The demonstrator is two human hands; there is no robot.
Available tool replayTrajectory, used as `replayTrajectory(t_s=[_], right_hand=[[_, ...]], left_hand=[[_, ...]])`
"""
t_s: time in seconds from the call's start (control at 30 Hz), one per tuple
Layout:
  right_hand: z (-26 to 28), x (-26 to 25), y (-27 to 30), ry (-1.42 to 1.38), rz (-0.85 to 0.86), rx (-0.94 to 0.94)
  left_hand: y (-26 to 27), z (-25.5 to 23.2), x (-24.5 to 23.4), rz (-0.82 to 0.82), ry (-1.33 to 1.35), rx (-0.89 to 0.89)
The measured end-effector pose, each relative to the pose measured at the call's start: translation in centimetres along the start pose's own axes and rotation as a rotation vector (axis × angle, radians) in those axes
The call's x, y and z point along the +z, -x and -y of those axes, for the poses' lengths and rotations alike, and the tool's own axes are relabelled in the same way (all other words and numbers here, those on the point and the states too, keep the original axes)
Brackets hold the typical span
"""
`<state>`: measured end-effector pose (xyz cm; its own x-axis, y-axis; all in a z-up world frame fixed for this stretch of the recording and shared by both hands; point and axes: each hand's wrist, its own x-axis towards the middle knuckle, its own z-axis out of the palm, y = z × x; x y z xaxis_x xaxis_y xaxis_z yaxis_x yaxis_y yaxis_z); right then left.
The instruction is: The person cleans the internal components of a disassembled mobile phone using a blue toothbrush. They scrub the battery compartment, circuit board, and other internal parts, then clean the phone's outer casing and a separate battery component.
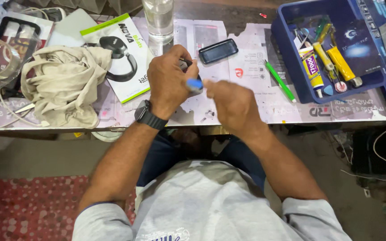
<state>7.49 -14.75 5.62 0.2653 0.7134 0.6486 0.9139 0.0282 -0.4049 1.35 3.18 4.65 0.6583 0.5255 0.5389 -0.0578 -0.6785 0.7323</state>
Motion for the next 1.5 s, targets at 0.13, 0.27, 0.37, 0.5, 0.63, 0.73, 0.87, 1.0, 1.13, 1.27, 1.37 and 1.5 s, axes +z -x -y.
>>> replayTrajectory(t_s=[0.13,0.27,0.37,0.5,0.63,0.73,0.87,1.0,1.13,1.27,1.37,1.5], right_hand=[[-0.5,0.8,1.4,-0.254,0.010,0.163],[-2.1,-0.2,1.5,-1.249,-0.097,0.818],[-2.4,-1.1,2.0,-1.444,-0.011,0.906],[-1.5,-1.6,2.3,-1.062,-0.022,0.815],[-0.3,-0.8,1.7,-0.236,-0.047,0.268],[0.1,-0.7,1.6,0.007,-0.067,0.095],[0.2,-0.5,1.4,0.101,-0.052,0.038],[0.0,-1.0,1.5,0.094,-0.065,0.098],[0.0,-1.4,2.2,0.124,-0.057,0.107],[-0.4,-1.5,2.4,0.166,-0.047,0.046],[-0.6,-1.5,2.9,0.163,-0.073,0.004],[-0.8,-1.7,3.0,0.186,-0.047,0.041]], left_hand=[[0.3,0.5,0.0,0.114,0.126,-0.068],[0.4,0.3,-0.3,0.170,0.247,-0.011],[0.5,0.4,-0.2,0.231,0.364,-0.041],[1.4,0.7,-0.1,0.315,0.411,-0.045],[2.3,0.5,0.1,0.281,0.310,0.212],[3.0,0.3,0.3,0.286,0.369,0.134],[3.5,0.3,0.2,0.295,0.388,0.113],[3.5,0.2,0.8,0.367,0.485,0.053],[3.9,0.4,1.4,0.411,0.553,-0.019],[4.0,0.3,1.7,0.397,0.497,-0.015],[4.1,0.1,2.1,0.369,0.440,0.041],[3.9,0.0,2.2,0.350,0.367,0.106]])
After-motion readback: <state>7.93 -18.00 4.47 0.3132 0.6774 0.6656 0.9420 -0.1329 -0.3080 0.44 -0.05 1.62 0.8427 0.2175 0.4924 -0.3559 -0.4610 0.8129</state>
